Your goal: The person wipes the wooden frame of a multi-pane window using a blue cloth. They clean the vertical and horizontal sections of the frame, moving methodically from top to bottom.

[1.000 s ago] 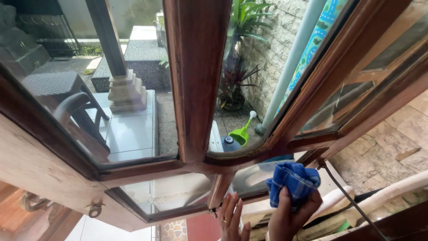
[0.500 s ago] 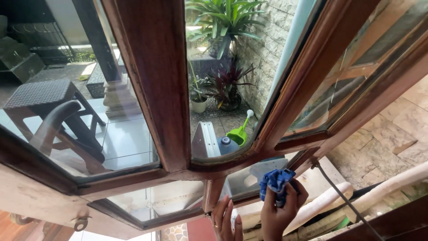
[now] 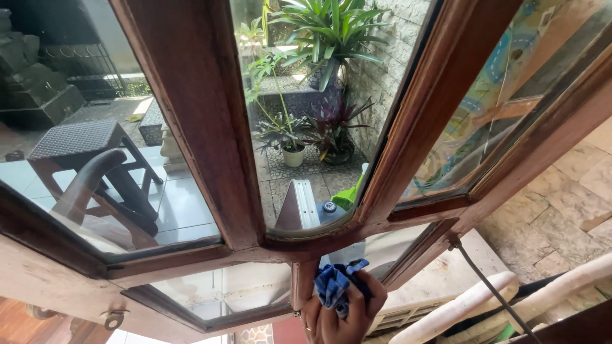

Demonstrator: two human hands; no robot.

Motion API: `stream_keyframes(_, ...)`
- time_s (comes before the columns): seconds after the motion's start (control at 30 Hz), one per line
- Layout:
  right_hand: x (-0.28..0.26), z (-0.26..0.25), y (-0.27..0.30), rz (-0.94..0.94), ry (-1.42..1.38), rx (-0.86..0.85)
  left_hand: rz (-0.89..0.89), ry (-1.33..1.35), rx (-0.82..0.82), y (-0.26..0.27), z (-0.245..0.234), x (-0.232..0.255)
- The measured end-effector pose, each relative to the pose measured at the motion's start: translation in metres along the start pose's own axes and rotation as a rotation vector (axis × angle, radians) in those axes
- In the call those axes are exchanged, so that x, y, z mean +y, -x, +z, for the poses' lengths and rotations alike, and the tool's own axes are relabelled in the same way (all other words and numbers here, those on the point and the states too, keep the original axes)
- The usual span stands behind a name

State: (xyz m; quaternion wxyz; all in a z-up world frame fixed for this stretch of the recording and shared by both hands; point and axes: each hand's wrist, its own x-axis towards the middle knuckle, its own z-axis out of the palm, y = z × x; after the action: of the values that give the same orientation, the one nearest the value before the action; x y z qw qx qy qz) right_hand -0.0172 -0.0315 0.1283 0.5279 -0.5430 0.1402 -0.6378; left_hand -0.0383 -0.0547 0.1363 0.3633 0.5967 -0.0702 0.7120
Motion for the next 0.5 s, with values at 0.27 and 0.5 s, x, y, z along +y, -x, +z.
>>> stream_keyframes(0.27, 0.018, -0.039, -0.078, -0.364, 0.329, -0.086, -0.247, 0.283, -0.349, 0.102, -0.009, -0.049)
stream_keyframes(0.5, -0.002, -0.025, -0.064, -0.304, 0.362, -0.026, -0.208, 0.272, -0.323, 0.089, -0.003, -0.044)
